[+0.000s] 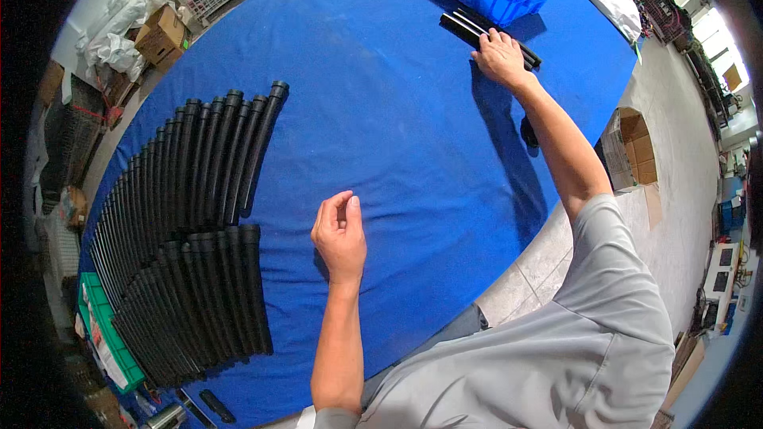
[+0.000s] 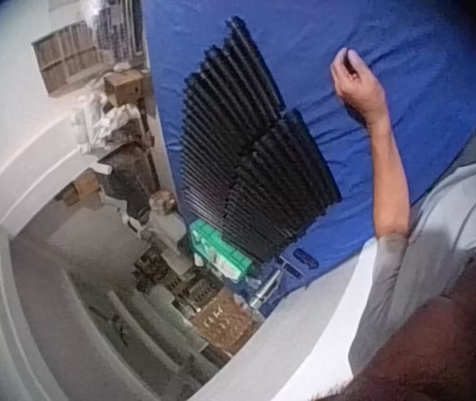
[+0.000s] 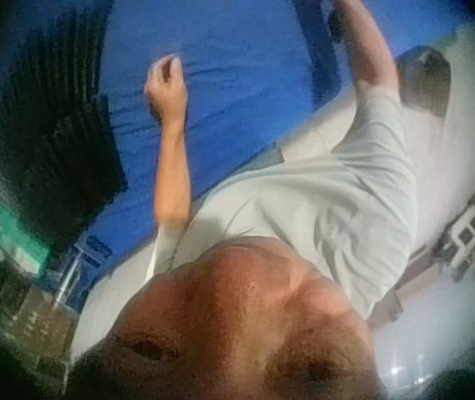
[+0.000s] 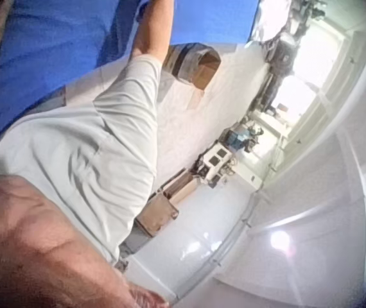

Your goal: The person wipes their hands with a tissue and attaches end caps onto black tubes by hand.

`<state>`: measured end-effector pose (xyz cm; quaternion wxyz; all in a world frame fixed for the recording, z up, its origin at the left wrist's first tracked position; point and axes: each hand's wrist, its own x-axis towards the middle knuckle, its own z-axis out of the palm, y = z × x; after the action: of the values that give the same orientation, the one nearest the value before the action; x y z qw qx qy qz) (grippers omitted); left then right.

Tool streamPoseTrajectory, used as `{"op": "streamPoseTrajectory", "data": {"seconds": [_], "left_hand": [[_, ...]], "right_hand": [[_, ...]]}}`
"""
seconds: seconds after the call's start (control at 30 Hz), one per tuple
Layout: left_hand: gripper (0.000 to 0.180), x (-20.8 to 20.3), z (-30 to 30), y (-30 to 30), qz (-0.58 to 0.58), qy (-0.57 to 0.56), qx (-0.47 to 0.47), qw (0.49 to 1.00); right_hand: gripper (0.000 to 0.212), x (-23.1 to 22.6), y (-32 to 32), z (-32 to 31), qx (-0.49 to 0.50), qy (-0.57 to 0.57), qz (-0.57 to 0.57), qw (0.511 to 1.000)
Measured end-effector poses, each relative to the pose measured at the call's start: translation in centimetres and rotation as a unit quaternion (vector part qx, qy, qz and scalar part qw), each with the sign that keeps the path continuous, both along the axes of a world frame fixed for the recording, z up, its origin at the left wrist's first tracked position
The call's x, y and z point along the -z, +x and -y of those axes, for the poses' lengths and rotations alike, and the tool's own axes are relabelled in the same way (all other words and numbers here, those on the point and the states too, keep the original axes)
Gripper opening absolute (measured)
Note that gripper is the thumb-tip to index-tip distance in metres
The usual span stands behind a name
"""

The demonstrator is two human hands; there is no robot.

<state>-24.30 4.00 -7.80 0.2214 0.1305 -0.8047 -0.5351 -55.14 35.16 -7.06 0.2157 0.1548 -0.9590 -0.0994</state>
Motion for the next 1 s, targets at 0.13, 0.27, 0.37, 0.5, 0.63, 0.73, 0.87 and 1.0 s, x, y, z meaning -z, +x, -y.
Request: {"op": "streamPoseTrajectory", "data": {"seconds": [0.13, 0.27, 0.37, 0.5, 0.63, 0.73, 0.87, 1.0], "left_hand": [[0.013, 0.3, 0.0, 0.0, -0.022, 0.001, 0.0, 1.0], [0.012, 0.5, 0.0, -0.1, -0.03, -0.007, 0.002, 1.0], [0.012, 0.5, -0.1, -0.1, -0.024, 0.003, 0.002, 1.0], [0.012, 1.0, -0.1, -0.1, -0.016, 0.023, 0.0, 1.0], [0.011, 1.3, 0.0, -0.2, -0.027, 0.009, -0.006, 1.0], [0.012, 1.2, 0.1, -0.1, -0.023, 0.012, -0.009, 1.0], [0.012, 0.8, -0.4, 0.0, -0.007, 0.026, -0.012, 1.0], [0.011, -0.3, -0.4, -0.2, 0.006, -0.015, -0.001, 1.0]], "right_hand": [[0.017, -0.1, 0.4, 0.5, -0.025, -0.038, 0.001, 0.999], [0.017, -0.7, 1.3, 1.3, -0.021, -0.049, 0.016, 0.998], [0.018, -0.8, 1.1, 1.7, 0.0, -0.066, 0.029, 0.997], [0.018, -0.3, 0.6, 2.1, 0.026, -0.071, 0.033, 0.997], [0.022, -0.2, 0.3, 2.0, 0.047, -0.071, 0.049, 0.995], [0.032, -0.3, 0.9, 1.2, -0.008, -0.037, -0.058, 0.998], [0.088, -1.6, -1.6, -2.2, 0.095, -0.072, 0.103, 0.988], [0.122, -0.9, -3.2, -5.6, 0.123, -0.106, 0.201, 0.966]]}}
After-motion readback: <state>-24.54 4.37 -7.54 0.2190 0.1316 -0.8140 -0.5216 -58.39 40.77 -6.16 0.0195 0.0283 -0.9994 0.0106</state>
